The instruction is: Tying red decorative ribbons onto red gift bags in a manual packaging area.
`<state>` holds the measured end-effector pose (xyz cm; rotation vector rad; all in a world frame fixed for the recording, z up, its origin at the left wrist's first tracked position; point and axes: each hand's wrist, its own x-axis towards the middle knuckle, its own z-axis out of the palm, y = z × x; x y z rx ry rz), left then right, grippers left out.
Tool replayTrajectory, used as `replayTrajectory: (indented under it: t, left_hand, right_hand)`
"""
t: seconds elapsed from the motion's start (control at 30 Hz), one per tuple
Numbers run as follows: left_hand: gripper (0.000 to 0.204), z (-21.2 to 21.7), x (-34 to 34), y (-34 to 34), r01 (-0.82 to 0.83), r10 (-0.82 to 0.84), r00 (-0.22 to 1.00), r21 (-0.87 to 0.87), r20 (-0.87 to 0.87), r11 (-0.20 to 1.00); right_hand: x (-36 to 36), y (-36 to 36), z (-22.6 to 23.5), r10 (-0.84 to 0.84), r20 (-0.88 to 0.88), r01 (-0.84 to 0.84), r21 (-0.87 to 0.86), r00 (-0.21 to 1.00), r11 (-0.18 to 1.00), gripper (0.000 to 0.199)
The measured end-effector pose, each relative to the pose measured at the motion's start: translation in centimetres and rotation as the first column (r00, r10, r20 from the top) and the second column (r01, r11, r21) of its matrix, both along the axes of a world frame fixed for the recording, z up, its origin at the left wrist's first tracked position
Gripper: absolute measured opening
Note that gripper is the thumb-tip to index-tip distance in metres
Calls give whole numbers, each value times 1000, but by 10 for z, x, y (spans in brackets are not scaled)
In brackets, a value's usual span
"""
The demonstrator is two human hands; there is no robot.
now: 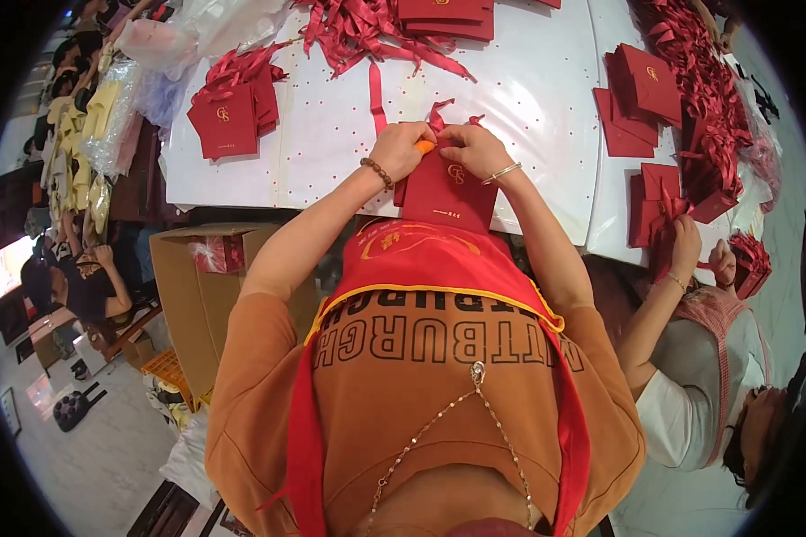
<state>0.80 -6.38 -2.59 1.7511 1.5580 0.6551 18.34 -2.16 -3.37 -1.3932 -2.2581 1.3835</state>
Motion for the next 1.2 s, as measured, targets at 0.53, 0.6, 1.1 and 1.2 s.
replayTrajectory:
  t: [0.53, 0.6, 1.1, 1.2]
  left_hand:
    - [9, 3, 5, 1, -34, 37, 999, -74, 39, 997]
    - [10, 6, 4, 1, -58, 62, 997, -95, 45, 994]
    - [12, 1, 9, 4, -12, 12, 1000, -2, 8, 1000]
    - [12, 6, 9, 3, 8, -8, 1000, -35, -3, 999]
  right_hand:
    - [4, 0, 1, -50, -90, 39, -115, 995, 993, 32]
    - [6, 0, -5, -50, -125, 35, -125, 991, 992, 31]
    - [5, 1, -12, -67, -151, 45, -147, 986, 988, 30]
    - [6, 0, -11, -69, -150, 53, -111, 986, 992, 30]
